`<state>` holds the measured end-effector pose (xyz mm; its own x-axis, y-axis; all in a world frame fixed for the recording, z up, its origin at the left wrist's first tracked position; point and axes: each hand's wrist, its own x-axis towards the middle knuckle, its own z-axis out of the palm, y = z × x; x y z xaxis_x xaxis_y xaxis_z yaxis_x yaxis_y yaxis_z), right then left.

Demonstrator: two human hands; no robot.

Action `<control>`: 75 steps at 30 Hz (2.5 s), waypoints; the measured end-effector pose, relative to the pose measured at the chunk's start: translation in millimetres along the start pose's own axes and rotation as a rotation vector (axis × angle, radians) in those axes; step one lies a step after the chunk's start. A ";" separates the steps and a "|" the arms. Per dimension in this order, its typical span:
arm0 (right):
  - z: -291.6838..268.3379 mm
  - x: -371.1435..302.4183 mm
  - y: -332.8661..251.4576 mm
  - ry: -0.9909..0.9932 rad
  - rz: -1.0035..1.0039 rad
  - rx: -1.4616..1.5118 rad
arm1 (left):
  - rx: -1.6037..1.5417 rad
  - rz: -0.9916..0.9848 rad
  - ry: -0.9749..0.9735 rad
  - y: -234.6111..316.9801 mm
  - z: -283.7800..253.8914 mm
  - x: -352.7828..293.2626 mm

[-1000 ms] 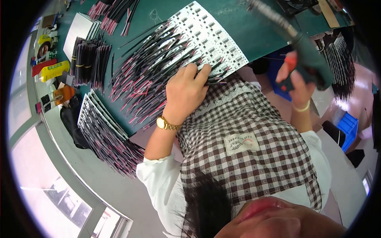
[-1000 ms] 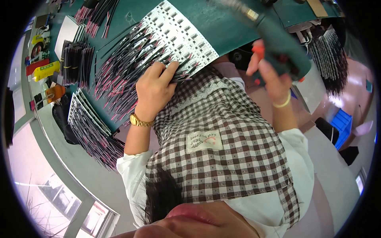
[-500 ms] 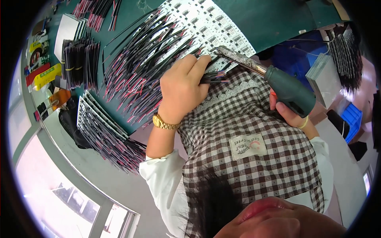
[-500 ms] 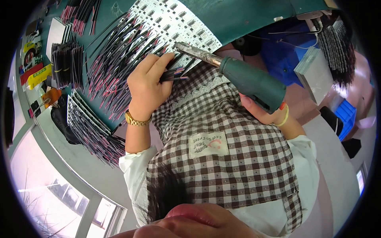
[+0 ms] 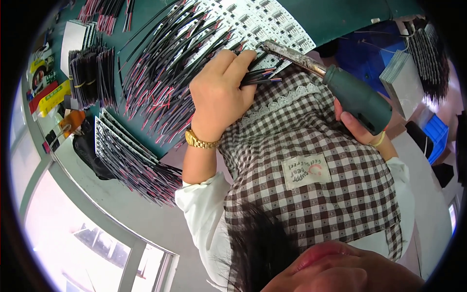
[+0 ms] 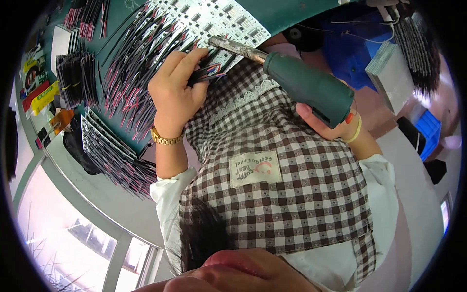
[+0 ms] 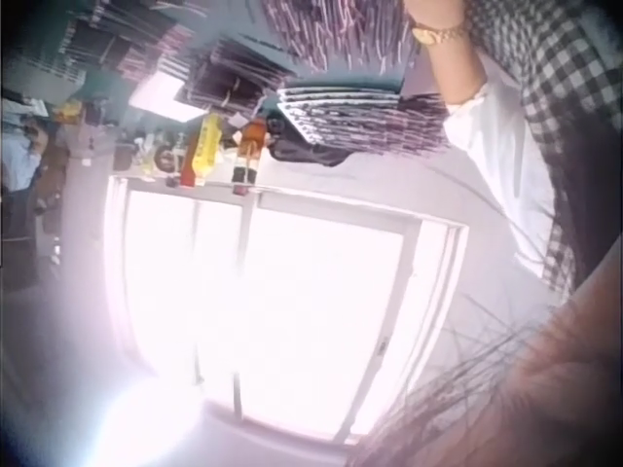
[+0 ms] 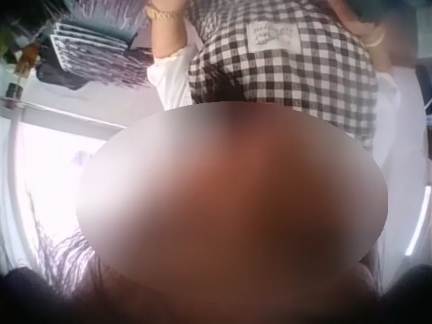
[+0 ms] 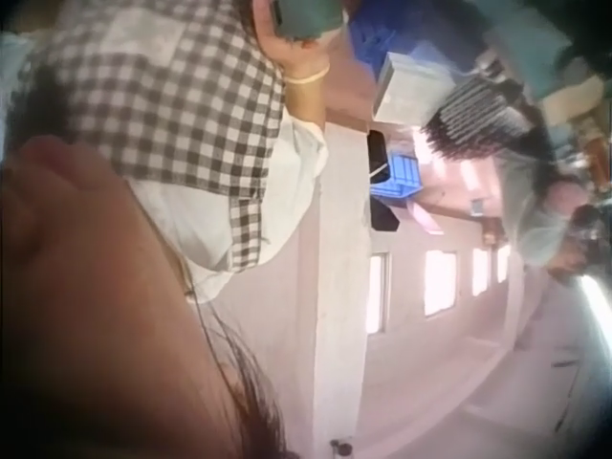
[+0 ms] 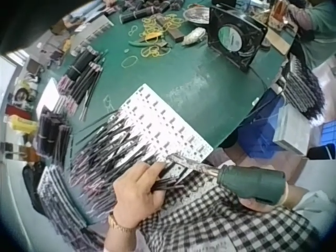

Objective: Using a heat tool to assemble or shrink tubing on wiring harnesses at a factory workbench.

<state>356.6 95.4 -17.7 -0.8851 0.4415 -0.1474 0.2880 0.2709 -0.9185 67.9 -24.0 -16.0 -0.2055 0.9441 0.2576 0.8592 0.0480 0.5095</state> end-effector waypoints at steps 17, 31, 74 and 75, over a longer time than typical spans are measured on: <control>-4.1 10.9 -16.9 0.015 -0.233 -0.053 | -0.017 0.010 0.012 1.2 -0.8 1.5; -11.8 21.9 -33.0 0.066 -0.344 -0.228 | -0.008 0.001 -0.007 4.0 0.9 2.7; -1.8 -11.3 1.6 0.137 -0.057 0.194 | 0.072 0.054 0.006 10.3 5.2 0.0; -2.8 -11.3 0.0 0.131 -0.021 0.189 | 0.067 0.058 0.011 10.5 4.5 0.5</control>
<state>367.7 92.8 -15.0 -0.8318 0.5478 -0.0896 0.1855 0.1221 -0.9750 79.0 -21.5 -14.2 -0.1589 0.9423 0.2946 0.8994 0.0151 0.4369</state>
